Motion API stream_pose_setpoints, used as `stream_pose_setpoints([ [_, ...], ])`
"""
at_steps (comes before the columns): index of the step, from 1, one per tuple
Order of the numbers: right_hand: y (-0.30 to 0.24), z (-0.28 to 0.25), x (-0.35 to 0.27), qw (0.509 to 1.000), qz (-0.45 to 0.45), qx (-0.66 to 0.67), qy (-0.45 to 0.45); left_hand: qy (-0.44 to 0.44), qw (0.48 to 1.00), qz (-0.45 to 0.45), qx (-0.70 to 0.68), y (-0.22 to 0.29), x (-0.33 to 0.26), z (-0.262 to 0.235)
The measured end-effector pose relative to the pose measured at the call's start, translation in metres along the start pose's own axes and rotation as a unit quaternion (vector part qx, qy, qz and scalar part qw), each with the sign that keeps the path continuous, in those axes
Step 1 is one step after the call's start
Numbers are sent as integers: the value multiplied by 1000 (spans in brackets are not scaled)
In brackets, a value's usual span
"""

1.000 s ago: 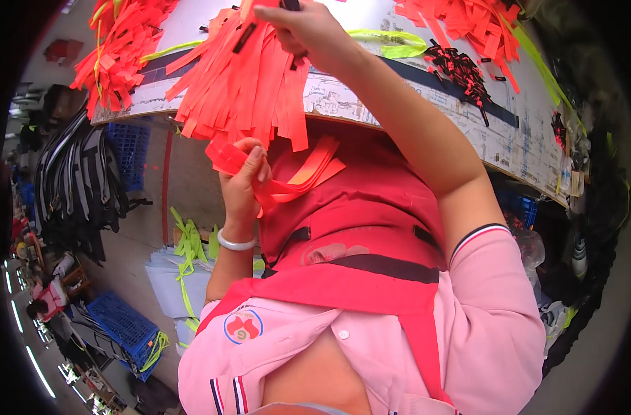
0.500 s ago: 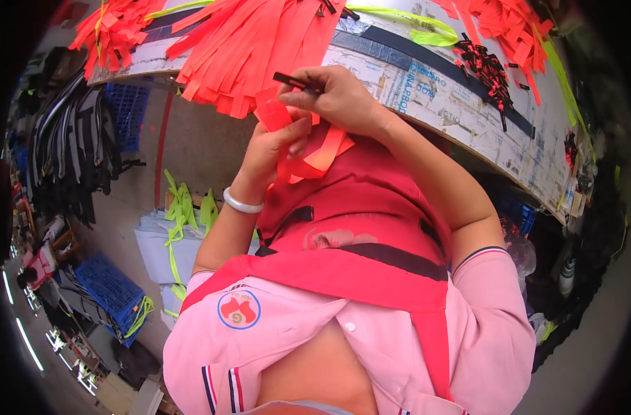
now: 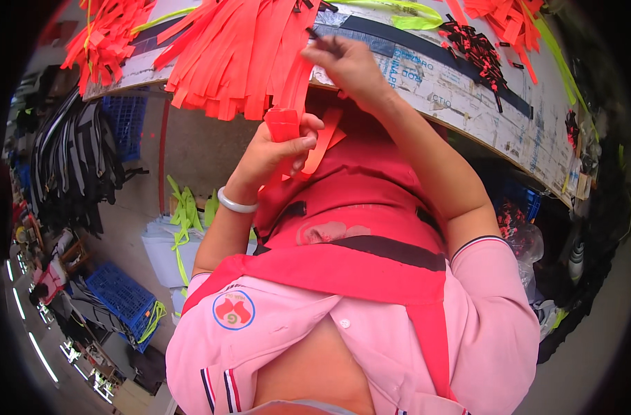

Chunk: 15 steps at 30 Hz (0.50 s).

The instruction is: Attaching black clips to red fabric strips at a workbench.

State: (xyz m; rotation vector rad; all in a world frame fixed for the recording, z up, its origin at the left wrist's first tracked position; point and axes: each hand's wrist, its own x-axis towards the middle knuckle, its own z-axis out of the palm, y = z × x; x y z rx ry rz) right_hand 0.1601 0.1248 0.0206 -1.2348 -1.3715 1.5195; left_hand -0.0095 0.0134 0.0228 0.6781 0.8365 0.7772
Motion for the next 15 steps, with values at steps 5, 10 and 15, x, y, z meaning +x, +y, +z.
stream_pose_setpoints([
  [5, -60, -132, 3, 952, -186, 212, 119, 4, 1000, 9, 25, -1, -2, -13],
  [10, -133, -188, -56, 922, -215, 295, 129, 119, 982, 72, -124, -25, 9, -40],
  [15, -94, -95, -98, 961, -252, -112, 23, 70, 987, 128, -72, 0, 13, -15],
])
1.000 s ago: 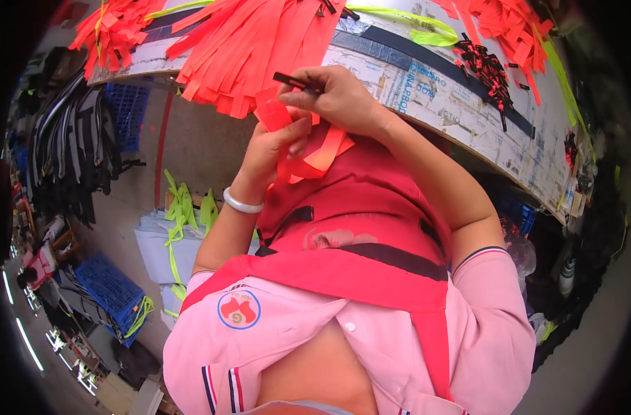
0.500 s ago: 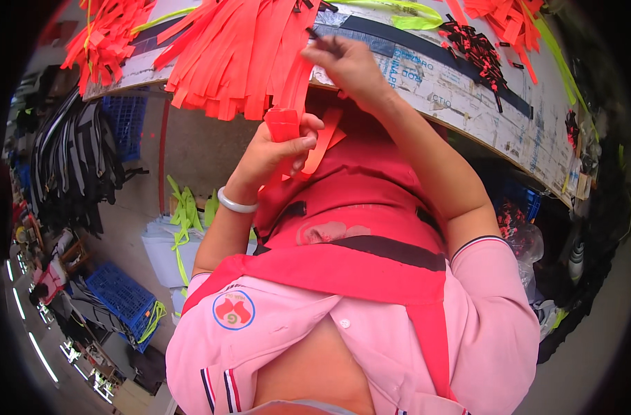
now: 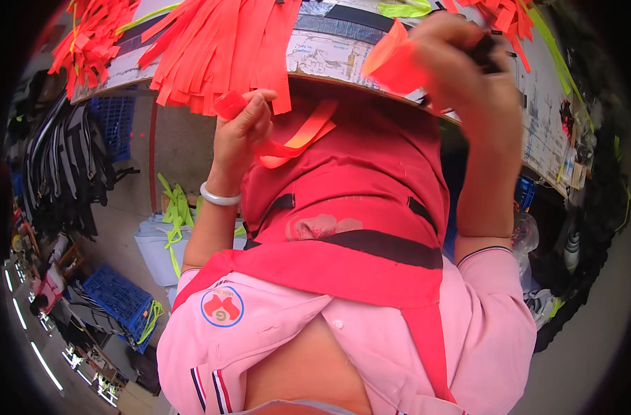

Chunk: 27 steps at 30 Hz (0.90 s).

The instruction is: Attaching black clips to red fabric strips at a workbench.

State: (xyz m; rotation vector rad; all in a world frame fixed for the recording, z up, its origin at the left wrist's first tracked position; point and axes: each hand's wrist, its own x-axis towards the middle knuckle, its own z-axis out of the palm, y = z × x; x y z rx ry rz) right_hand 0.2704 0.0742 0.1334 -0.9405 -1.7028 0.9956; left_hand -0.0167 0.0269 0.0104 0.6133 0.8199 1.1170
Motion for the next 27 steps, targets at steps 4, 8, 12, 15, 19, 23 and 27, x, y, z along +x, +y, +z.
stream_pose_setpoints([
  [4, 29, 92, -2, 982, 99, 15, -162, -29, 995, 9, 92, 4, -5, 24],
  [8, 50, 102, 3, 981, 160, 26, -103, -47, 996, -42, 66, 3, -3, 21],
  [12, 53, 101, 0, 966, 173, 114, -152, -19, 994, -74, 82, -4, -9, 14],
  [15, 53, 95, 1, 941, 216, 206, -161, -88, 994, -57, 22, -9, -2, 6],
  [19, 61, 95, -1, 907, 236, 234, -259, -150, 980, -108, -67, -14, -2, 5],
  [23, 67, 95, -1, 953, 156, 151, -213, -54, 993, -96, 34, -3, -2, 15],
  [27, 69, 95, -10, 978, 129, -22, -165, 18, 975, 96, 199, -8, 1, 13],
])
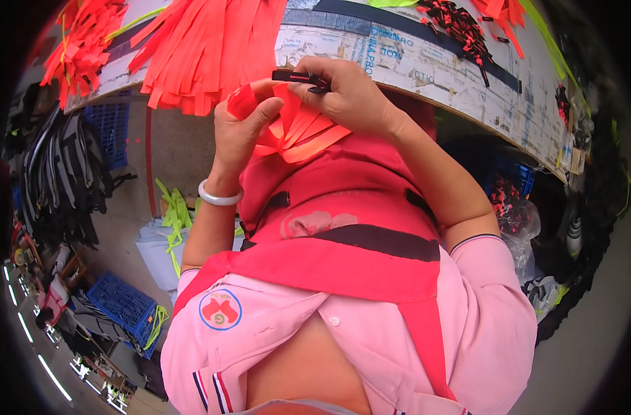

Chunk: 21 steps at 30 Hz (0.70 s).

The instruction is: Attaching black clips to red fabric strips at a workbench.

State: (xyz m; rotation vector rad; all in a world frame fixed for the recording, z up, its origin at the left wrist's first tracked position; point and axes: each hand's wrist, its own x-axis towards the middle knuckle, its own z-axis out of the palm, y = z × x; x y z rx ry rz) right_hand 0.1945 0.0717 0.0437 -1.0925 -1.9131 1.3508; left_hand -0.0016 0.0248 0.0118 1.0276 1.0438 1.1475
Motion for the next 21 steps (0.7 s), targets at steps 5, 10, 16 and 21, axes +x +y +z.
stream_pose_setpoints([
  [5, -8, 1, -7, 999, 18, -5, -48, 17, 997, 26, 70, -2, -2, 6],
  [10, -9, -1, -8, 994, 14, -35, -104, -10, 997, -26, 70, -9, -5, 1],
  [16, 24, 23, -13, 988, 97, 112, -45, 11, 977, 132, 168, -10, -7, 17],
  [21, 31, 44, -20, 939, 237, 249, -11, 20, 939, 237, 249, 0, -6, 23],
])
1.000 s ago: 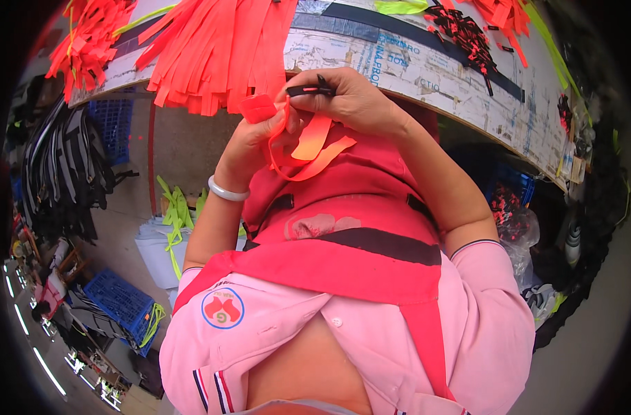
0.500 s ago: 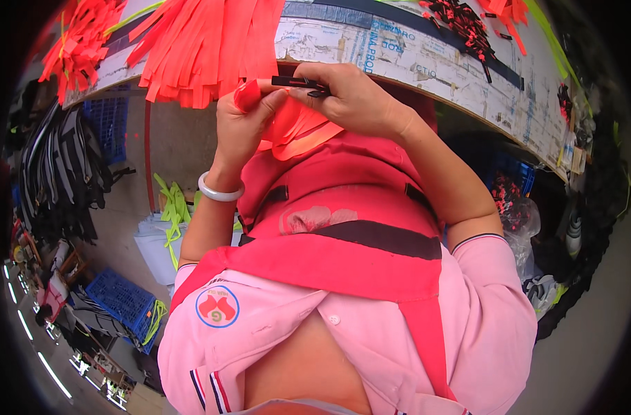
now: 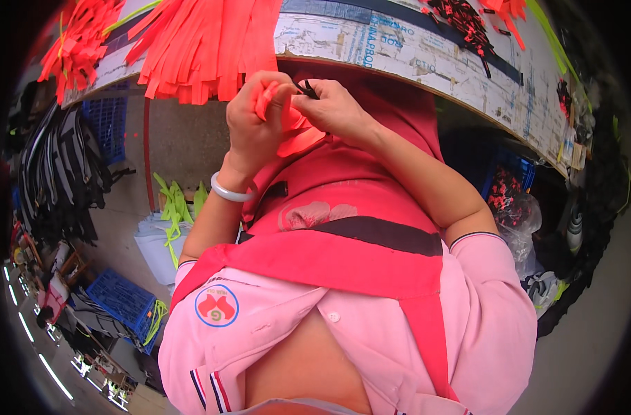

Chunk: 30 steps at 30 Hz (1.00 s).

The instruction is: Attaching black clips to red fabric strips at a workbench.

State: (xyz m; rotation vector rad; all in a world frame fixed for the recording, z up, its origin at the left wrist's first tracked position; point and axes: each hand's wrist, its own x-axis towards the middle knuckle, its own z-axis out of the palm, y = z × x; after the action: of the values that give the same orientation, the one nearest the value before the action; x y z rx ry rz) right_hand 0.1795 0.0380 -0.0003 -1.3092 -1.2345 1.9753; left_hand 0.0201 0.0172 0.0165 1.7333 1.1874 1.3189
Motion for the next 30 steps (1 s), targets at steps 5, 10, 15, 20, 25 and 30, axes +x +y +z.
stream_pose_setpoints([
  [5, -11, -17, 5, 963, -177, -201, 15, -3, 933, -246, -263, -22, -7, -12],
  [10, -26, -17, -1, 969, -112, -206, -77, -47, 931, -257, -255, -13, -7, -11],
  [15, -33, -31, -6, 997, 3, 60, -44, 24, 919, -239, -313, -14, -8, -13],
  [20, -18, -27, -4, 992, -40, -85, -86, -10, 923, -264, -279, -16, -10, -10],
  [25, -17, -20, -2, 981, -101, -138, -93, -60, 931, -247, -262, -19, -11, -11],
  [30, -26, -26, -6, 1000, -25, 17, -9, 22, 923, -236, -303, -19, -13, -14],
])
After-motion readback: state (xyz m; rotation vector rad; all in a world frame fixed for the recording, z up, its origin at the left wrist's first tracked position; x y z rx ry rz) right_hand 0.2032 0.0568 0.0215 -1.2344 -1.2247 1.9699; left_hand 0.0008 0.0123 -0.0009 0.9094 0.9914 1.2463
